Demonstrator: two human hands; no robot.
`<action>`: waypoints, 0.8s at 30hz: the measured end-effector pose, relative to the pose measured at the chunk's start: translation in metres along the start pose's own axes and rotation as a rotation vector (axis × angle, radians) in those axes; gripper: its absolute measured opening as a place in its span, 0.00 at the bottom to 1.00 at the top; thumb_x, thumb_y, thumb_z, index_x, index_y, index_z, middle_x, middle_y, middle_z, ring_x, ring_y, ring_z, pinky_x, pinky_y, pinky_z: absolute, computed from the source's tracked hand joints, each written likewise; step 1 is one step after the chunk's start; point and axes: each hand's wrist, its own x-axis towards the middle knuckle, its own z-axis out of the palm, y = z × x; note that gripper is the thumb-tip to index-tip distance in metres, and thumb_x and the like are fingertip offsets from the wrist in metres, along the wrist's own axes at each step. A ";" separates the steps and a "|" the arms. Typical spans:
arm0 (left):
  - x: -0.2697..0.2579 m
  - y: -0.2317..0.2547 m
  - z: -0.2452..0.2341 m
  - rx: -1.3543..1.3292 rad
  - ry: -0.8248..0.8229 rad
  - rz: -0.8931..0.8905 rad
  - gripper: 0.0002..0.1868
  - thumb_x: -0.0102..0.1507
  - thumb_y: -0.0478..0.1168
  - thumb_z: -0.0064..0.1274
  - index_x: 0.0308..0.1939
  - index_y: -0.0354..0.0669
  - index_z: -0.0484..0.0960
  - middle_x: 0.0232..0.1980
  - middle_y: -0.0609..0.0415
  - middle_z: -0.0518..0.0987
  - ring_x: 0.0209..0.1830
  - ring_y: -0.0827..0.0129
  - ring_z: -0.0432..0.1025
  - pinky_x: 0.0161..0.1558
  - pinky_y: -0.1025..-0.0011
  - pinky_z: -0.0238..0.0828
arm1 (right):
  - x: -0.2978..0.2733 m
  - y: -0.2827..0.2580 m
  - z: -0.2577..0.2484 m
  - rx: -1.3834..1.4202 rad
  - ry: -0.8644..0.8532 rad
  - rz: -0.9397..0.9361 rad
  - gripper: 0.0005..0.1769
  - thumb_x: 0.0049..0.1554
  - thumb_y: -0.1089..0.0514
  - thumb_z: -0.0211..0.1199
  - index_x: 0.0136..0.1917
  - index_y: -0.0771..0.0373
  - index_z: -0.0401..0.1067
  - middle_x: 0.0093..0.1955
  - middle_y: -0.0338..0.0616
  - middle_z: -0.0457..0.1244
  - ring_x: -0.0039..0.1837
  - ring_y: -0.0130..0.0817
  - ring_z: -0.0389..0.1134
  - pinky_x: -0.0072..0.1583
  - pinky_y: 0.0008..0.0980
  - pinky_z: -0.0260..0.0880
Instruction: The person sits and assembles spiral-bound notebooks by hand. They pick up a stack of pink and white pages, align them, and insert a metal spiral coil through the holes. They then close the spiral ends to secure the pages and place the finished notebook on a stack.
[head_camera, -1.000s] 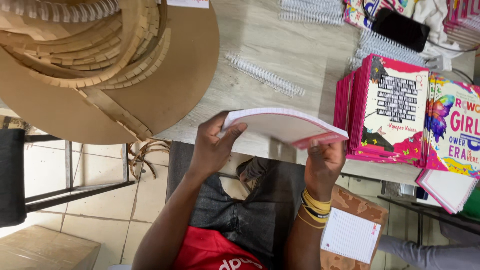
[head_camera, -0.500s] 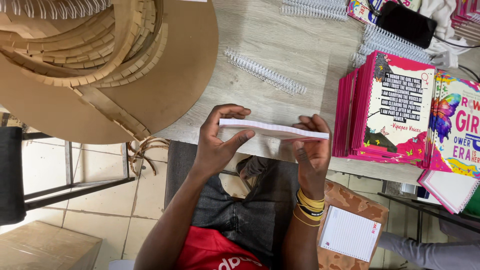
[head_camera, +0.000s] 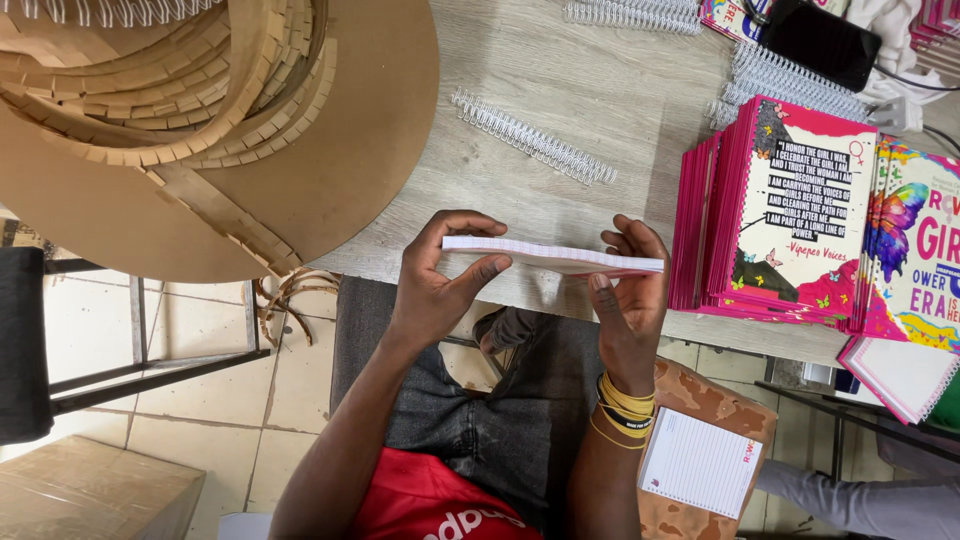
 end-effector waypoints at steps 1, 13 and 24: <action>-0.001 0.000 0.000 0.000 0.000 -0.002 0.18 0.65 0.40 0.71 0.55 0.41 0.82 0.52 0.48 0.88 0.56 0.61 0.81 0.63 0.56 0.74 | -0.001 0.001 -0.001 -0.001 0.000 0.002 0.37 0.66 0.56 0.65 0.81 0.64 0.53 0.78 0.50 0.56 0.77 0.39 0.58 0.79 0.42 0.54; -0.004 0.004 0.029 -0.076 0.257 0.043 0.12 0.60 0.30 0.74 0.47 0.36 0.91 0.47 0.43 0.91 0.52 0.61 0.84 0.55 0.62 0.80 | -0.034 0.096 -0.048 -0.079 0.208 -0.040 0.15 0.68 0.63 0.62 0.67 0.67 0.70 0.59 0.55 0.70 0.62 0.38 0.71 0.69 0.45 0.68; -0.026 -0.064 0.017 0.067 0.171 -0.097 0.08 0.70 0.36 0.64 0.51 0.37 0.83 0.45 0.42 0.88 0.55 0.58 0.80 0.55 0.53 0.77 | -0.034 0.096 -0.033 -0.150 0.166 0.007 0.02 0.70 0.64 0.59 0.54 0.63 0.73 0.45 0.42 0.67 0.49 0.27 0.63 0.57 0.42 0.68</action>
